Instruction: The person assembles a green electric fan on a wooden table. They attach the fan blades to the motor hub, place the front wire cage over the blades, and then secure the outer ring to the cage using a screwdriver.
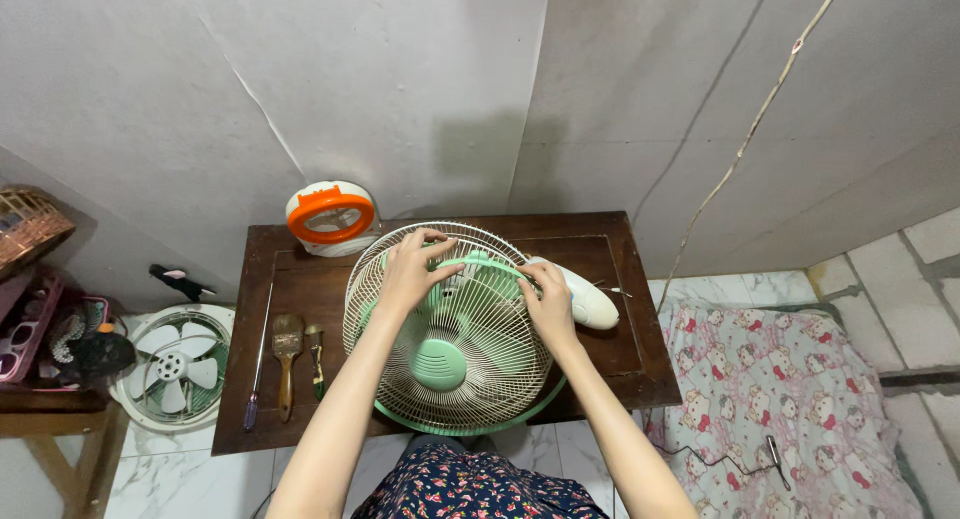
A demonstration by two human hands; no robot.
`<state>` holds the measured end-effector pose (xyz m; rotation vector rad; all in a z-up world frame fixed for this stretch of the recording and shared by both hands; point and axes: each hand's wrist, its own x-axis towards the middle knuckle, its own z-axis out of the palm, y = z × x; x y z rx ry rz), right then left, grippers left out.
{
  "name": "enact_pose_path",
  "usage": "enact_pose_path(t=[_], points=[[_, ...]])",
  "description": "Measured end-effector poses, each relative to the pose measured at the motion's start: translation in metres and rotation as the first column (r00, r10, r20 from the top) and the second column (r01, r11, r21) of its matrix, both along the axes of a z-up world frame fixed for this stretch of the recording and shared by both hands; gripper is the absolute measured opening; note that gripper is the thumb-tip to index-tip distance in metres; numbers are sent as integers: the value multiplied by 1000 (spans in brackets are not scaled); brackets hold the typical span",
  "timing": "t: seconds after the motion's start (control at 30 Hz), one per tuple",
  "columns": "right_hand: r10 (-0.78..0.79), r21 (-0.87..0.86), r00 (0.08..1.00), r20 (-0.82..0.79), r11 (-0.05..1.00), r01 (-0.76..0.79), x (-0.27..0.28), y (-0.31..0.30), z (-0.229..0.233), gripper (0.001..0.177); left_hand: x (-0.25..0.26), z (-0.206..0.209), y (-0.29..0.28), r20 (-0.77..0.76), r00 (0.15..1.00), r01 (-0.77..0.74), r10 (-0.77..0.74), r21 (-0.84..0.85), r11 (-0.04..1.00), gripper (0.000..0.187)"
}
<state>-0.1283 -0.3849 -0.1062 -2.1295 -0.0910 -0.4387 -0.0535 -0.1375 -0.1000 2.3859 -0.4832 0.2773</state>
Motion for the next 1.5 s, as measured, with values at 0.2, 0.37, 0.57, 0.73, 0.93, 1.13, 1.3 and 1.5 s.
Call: enact_pose_path(t=[0.2,0.37,0.57,0.73,0.93,1.13,1.3,1.5], points=[[-19,-39,999,36,999,20,3,-4,-8,21,12,-13,-4,43,998,-46,44,54,997,66],[-42,-101,999,-15,994,41,7,-3,-11,23,19,-18,4,29,999,-32,29,102,994,73],[-52,-148,991,-122,988,34,10,2,-10,26,24,-13,8,-36,999,-3,6,84,996,70],[25,-136,982,-190,989,-52,5,2,-2,57,25,-9,8,-36,999,16,-15,31,999,65],[87,-245,975,-203,960,-137,-6,6,-1,117,20,3,8,-8,999,42,-42,11,999,59],[60,-252,975,-216,961,-116,-7,8,-7,130,20,13,9,30,996,78,-79,36,996,59],[111,-142,943,-312,976,-162,-4,12,5,135,20,15,13,1,996,90,-90,31,996,55],[110,-88,896,-430,983,-163,1,15,17,124,20,17,15,-5,995,99,-99,47,994,54]])
